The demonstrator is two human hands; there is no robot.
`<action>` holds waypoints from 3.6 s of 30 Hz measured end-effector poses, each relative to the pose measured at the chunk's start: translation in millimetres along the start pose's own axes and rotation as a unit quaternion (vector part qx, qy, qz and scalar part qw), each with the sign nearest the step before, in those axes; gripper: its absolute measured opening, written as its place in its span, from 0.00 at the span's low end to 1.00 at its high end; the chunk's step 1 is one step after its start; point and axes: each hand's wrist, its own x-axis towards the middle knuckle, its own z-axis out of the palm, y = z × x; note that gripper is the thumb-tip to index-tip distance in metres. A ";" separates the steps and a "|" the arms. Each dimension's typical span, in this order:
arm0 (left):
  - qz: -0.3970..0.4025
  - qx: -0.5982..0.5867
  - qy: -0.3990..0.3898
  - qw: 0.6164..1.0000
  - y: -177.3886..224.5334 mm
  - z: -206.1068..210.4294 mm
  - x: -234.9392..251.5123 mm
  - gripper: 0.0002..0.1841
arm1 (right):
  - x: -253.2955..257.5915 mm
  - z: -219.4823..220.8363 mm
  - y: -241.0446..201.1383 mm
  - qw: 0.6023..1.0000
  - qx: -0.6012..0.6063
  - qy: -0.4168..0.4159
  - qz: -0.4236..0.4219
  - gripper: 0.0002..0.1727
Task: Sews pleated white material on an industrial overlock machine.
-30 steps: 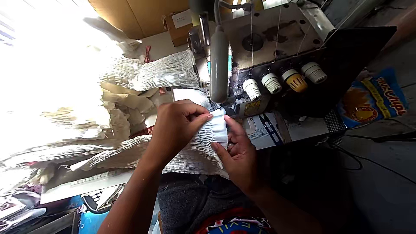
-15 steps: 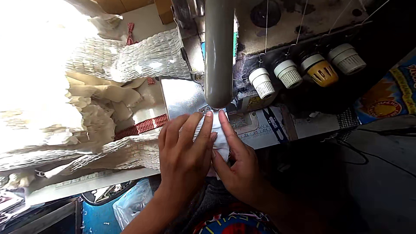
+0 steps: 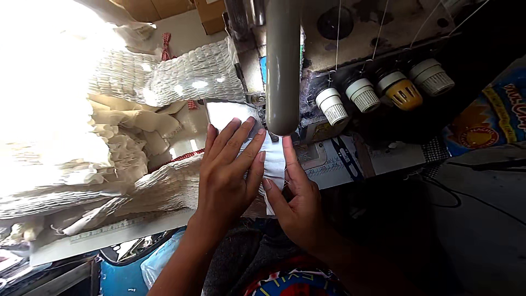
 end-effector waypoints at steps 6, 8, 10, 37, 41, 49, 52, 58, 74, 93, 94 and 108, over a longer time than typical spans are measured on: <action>0.006 0.011 -0.015 1.000 2.1 -1.7 1.4 0.19 | -4.7 3.9 1.8 0.998 0.054 0.025 0.024 0.50; 0.017 0.009 -0.019 1.000 -1.9 -1.8 2.1 0.20 | -5.3 6.2 0.3 0.994 0.092 0.037 0.047 0.51; 0.030 0.014 -0.018 0.999 -6.1 -0.4 2.0 0.21 | -9.3 8.8 -3.2 0.984 0.151 0.064 0.072 0.48; 0.183 -0.014 -0.011 0.983 -3.4 -7.3 -0.3 0.11 | -18.3 15.2 8.8 0.956 0.253 -0.036 0.144 0.05; 0.179 -0.015 -0.009 0.984 -3.0 -6.7 0.8 0.11 | -14.3 13.9 9.3 0.956 0.251 -0.031 0.146 0.05; 0.187 -0.018 -0.020 0.982 -3.8 -9.3 4.0 0.11 | -9.5 17.3 8.0 0.957 0.257 -0.017 0.131 0.05; 0.188 -0.016 -0.024 0.982 -3.6 -10.0 4.6 0.11 | -9.1 17.6 8.0 0.962 0.242 -0.013 0.125 0.05; 0.197 -0.017 -0.030 0.980 -3.3 -11.5 5.8 0.11 | -12.8 16.8 5.7 0.967 0.226 -0.011 0.121 0.05; 0.198 -0.015 -0.041 0.979 -2.6 -13.9 8.0 0.12 | -16.3 21.5 2.9 0.940 0.312 -0.007 0.140 0.05; 0.206 -0.015 -0.095 0.974 -4.0 -25.9 11.1 0.14 | -10.5 27.8 -2.2 0.864 0.450 0.071 0.213 0.10; 0.207 -0.015 -0.099 0.973 -4.3 -27.2 11.6 0.14 | -10.1 27.2 0.4 0.868 0.445 0.078 0.207 0.08; 0.194 0.020 -0.084 0.977 -3.9 -28.1 -0.8 0.14 | 3.3 1.1 3.8 0.936 0.319 0.044 0.141 0.12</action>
